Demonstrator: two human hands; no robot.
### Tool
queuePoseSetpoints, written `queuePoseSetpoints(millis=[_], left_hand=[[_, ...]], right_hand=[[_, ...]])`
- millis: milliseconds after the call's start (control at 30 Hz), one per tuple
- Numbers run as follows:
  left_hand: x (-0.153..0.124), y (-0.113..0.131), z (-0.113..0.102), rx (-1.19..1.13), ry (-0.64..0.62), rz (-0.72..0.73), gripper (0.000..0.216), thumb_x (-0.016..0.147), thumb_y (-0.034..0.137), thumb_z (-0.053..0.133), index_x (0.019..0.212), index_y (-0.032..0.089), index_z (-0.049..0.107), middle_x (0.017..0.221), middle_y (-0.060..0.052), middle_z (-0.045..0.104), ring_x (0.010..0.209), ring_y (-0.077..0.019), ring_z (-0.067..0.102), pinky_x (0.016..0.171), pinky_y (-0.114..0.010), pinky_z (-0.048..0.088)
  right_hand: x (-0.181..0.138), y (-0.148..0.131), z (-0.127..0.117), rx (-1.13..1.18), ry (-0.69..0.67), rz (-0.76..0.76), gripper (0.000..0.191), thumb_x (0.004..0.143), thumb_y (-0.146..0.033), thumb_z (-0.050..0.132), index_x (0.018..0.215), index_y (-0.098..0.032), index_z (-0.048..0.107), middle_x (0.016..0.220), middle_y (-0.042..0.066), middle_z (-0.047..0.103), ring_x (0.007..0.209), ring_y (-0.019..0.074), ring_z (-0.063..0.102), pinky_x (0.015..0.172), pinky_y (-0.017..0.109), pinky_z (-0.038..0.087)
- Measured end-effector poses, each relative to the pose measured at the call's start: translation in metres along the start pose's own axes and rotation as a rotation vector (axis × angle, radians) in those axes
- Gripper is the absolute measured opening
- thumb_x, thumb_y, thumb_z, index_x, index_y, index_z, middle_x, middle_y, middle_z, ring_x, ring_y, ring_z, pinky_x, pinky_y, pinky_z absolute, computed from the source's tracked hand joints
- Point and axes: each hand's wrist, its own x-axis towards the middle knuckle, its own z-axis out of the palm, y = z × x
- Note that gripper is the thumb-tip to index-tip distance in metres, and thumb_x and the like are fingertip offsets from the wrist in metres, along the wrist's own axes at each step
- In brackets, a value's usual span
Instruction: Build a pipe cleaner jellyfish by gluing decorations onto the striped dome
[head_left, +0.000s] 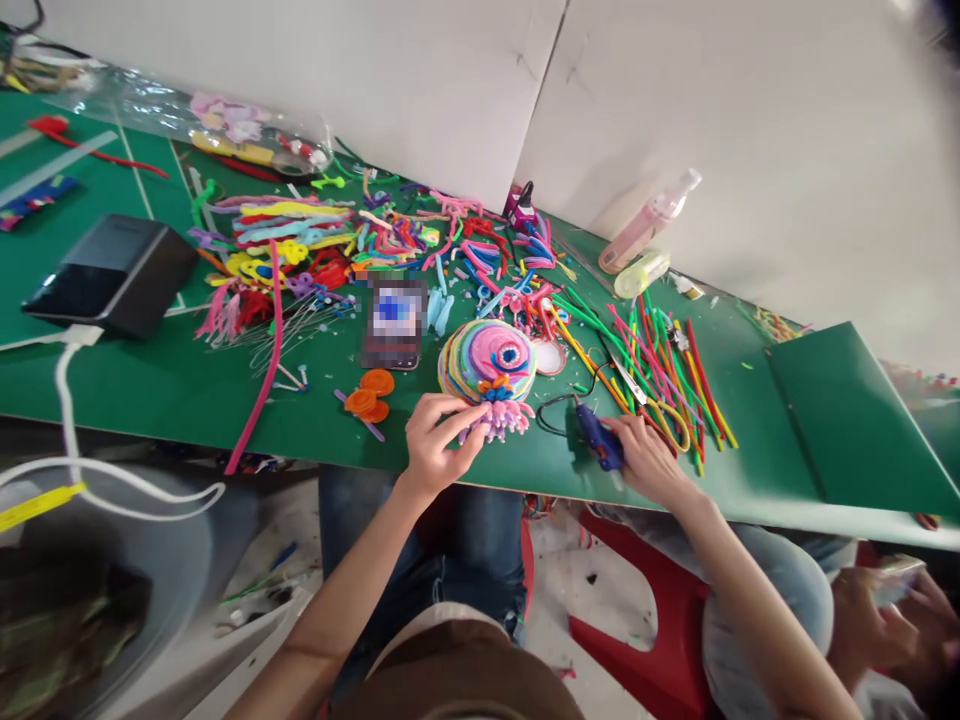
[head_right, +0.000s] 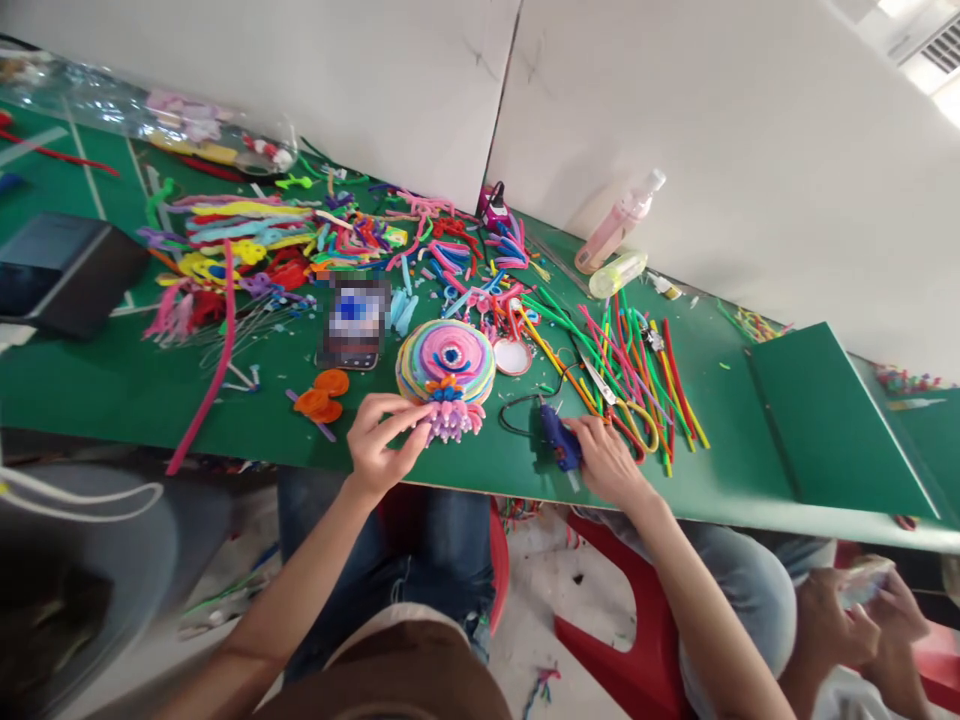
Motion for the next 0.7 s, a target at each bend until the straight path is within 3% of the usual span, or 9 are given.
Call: queuePoseSetpoints(millis=[67, 167, 233, 300, 500, 700], left_hand=[[-0.001, -0.001, 0.0, 0.035, 0.015, -0.007, 0.022, 0.08, 0.017, 0.066, 0.101, 0.022, 0.069, 0.086, -0.005, 0.06, 0.082, -0.0182, 0.059, 0.073, -0.032, 0.052], [-0.002, -0.001, 0.0, 0.095, 0.04, -0.027, 0.021, 0.079, 0.018, 0.067, 0.1, 0.021, 0.068, 0.093, -0.007, 0.059, 0.086, -0.0189, 0.058, 0.071, -0.032, 0.052], [-0.002, 0.0, 0.001, 0.101, 0.043, -0.046, 0.022, 0.079, 0.019, 0.067, 0.101, 0.02, 0.067, 0.096, -0.008, 0.059, 0.088, -0.0191, 0.058, 0.071, -0.032, 0.053], [-0.001, 0.0, 0.001, 0.09, 0.043, -0.058, 0.022, 0.08, 0.019, 0.067, 0.102, 0.019, 0.065, 0.096, -0.008, 0.059, 0.088, -0.0191, 0.059, 0.073, -0.032, 0.053], [0.001, 0.0, 0.002, 0.052, 0.035, -0.063, 0.022, 0.081, 0.019, 0.066, 0.102, 0.02, 0.063, 0.094, -0.007, 0.06, 0.087, -0.0189, 0.058, 0.074, -0.034, 0.053], [0.002, 0.0, 0.002, 0.016, 0.031, -0.067, 0.022, 0.081, 0.017, 0.066, 0.102, 0.019, 0.062, 0.094, -0.007, 0.059, 0.088, -0.0188, 0.058, 0.075, -0.034, 0.053]], right_hand=[[0.003, 0.001, 0.005, -0.003, -0.104, -0.011, 0.062, 0.066, -0.003, 0.047, 0.128, -0.009, 0.05, 0.121, 0.019, 0.058, 0.114, 0.0294, 0.058, 0.093, 0.041, 0.048], [0.026, 0.005, -0.021, 0.02, -0.202, 0.025, 0.046, 0.076, -0.01, 0.047, 0.118, -0.019, 0.062, 0.116, 0.01, 0.067, 0.102, 0.0246, 0.065, 0.084, 0.034, 0.051], [0.053, 0.009, -0.041, -0.035, -0.076, 0.169, 0.035, 0.087, -0.022, 0.042, 0.114, -0.023, 0.065, 0.106, 0.006, 0.072, 0.09, 0.0232, 0.068, 0.074, 0.032, 0.05], [0.086, 0.011, -0.052, -0.065, 0.055, 0.194, 0.033, 0.092, -0.03, 0.041, 0.108, -0.024, 0.069, 0.107, 0.005, 0.073, 0.093, 0.0226, 0.068, 0.074, 0.029, 0.048], [0.169, 0.013, -0.028, -0.148, -0.031, 0.156, 0.031, 0.09, -0.026, 0.044, 0.104, -0.022, 0.072, 0.109, 0.006, 0.073, 0.098, 0.0227, 0.066, 0.073, 0.028, 0.046], [0.185, 0.016, -0.018, -0.177, -0.08, 0.139, 0.029, 0.086, -0.026, 0.047, 0.099, -0.022, 0.073, 0.101, 0.008, 0.074, 0.092, 0.0239, 0.067, 0.068, 0.029, 0.045]])
